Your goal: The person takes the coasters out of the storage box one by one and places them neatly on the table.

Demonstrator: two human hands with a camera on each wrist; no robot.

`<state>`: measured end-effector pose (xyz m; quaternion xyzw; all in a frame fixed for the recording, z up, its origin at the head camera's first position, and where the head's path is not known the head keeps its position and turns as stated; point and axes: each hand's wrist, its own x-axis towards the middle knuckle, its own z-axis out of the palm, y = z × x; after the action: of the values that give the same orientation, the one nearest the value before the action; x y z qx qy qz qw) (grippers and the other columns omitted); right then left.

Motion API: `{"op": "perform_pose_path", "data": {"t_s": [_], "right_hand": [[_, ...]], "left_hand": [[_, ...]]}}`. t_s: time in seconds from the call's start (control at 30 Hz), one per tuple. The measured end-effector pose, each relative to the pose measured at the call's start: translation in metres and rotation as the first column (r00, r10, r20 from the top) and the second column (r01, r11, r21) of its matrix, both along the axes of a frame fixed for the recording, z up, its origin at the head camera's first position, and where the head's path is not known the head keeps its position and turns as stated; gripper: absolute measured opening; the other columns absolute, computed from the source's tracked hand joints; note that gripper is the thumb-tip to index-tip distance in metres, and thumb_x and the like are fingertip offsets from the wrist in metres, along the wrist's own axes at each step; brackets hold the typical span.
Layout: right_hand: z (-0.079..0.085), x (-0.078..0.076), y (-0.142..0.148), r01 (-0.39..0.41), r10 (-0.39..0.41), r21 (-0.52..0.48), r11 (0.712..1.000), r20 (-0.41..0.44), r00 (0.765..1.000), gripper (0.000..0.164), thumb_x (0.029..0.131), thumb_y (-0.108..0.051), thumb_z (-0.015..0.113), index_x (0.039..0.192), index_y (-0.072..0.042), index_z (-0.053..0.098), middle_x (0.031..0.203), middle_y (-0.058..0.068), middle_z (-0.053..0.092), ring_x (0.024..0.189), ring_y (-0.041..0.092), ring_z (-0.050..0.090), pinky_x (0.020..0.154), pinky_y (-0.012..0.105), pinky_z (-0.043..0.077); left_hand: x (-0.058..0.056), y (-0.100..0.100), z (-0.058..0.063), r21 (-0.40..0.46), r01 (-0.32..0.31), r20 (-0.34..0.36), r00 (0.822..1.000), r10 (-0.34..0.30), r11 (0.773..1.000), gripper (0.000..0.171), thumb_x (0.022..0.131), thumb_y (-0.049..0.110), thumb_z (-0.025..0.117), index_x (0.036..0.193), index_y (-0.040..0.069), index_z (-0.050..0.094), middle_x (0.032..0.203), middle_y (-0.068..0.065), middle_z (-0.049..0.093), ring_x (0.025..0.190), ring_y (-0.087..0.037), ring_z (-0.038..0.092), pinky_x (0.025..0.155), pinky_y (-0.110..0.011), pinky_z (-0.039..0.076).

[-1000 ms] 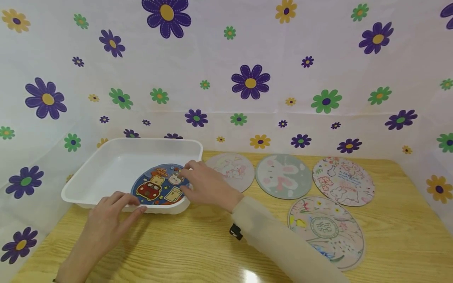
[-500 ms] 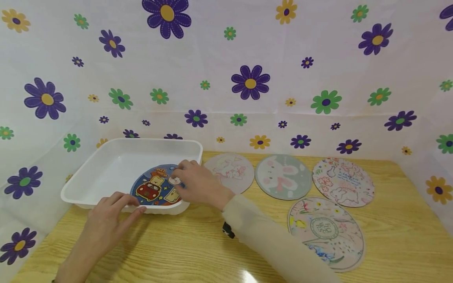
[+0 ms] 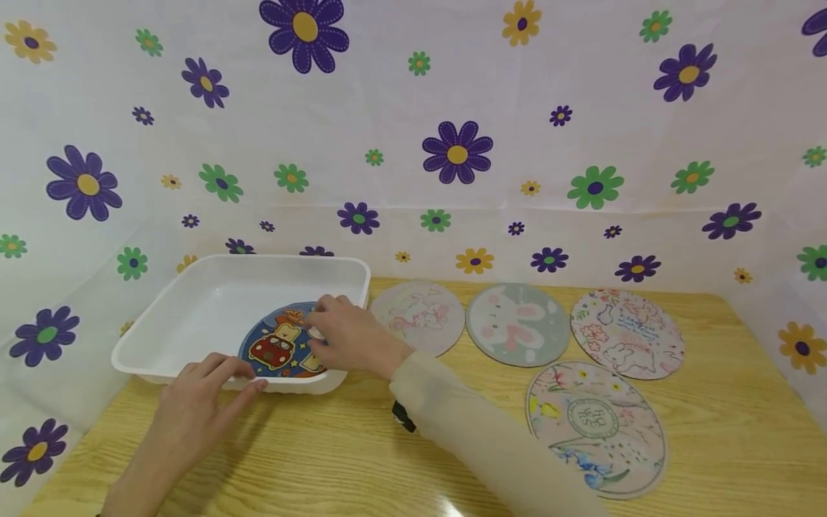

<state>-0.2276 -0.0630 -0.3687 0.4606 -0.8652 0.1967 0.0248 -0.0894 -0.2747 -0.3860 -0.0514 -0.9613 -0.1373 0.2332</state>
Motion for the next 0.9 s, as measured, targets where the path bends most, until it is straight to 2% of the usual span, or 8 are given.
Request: {"op": "perform_pose_path", "data": {"t_s": [0.27,0.5,0.67,0.8,0.9], "right_hand": [[-0.001,-0.007,-0.016,0.056,-0.062,0.097,0.994,0.061,0.996,0.036,0.101,-0.030,0.062,0.134,-0.015,0.066,0.136,0.008,0.062,0.116,0.021,0.059,0.092,0.033,0.058],[-0.007,-0.013,-0.026,0.123,-0.126,0.198,0.972,0.003,0.992,0.039,0.101,-0.033,0.060,0.138,-0.019,0.063,0.135,0.007,0.063,0.115,0.021,0.061,0.093,0.036,0.056],[-0.011,-0.016,-0.035,0.204,-0.192,0.309,0.929,-0.069,0.979,0.041,0.103,-0.042,0.053,0.138,-0.020,0.060,0.131,0.007,0.063,0.115,0.024,0.063,0.096,0.040,0.055],[-0.015,-0.016,-0.041,0.262,-0.223,0.385,0.885,-0.142,0.964,0.044,0.105,-0.050,0.047,0.133,-0.019,0.060,0.121,0.006,0.065,0.105,0.024,0.067,0.094,0.041,0.055],[-0.017,-0.015,-0.045,0.296,-0.229,0.442,0.847,-0.199,0.953,0.049,0.106,-0.056,0.043,0.134,-0.019,0.058,0.119,0.005,0.065,0.098,0.023,0.069,0.092,0.041,0.056]], "left_hand": [[0.000,0.000,0.000,0.007,-0.001,0.020,1.000,0.001,1.000,0.017,0.088,0.030,0.081,0.095,0.022,0.068,0.101,-0.003,0.070,0.099,-0.040,0.065,0.084,-0.066,0.048],[-0.001,0.001,0.002,0.004,-0.005,0.010,1.000,0.005,1.000,0.017,0.088,0.030,0.082,0.094,0.021,0.068,0.100,-0.004,0.070,0.097,-0.039,0.065,0.083,-0.064,0.048],[-0.001,0.001,0.001,0.001,0.000,-0.007,1.000,0.000,1.000,0.018,0.086,0.029,0.083,0.094,0.021,0.068,0.099,-0.004,0.071,0.097,-0.040,0.066,0.083,-0.064,0.048],[0.000,0.001,0.001,0.008,0.005,-0.002,1.000,-0.005,1.000,0.018,0.086,0.029,0.082,0.095,0.021,0.069,0.100,-0.004,0.070,0.098,-0.040,0.065,0.083,-0.065,0.048],[0.001,0.001,0.001,0.013,0.005,0.005,1.000,-0.005,1.000,0.018,0.087,0.029,0.082,0.095,0.020,0.069,0.100,-0.003,0.070,0.099,-0.039,0.064,0.084,-0.066,0.047]]}}
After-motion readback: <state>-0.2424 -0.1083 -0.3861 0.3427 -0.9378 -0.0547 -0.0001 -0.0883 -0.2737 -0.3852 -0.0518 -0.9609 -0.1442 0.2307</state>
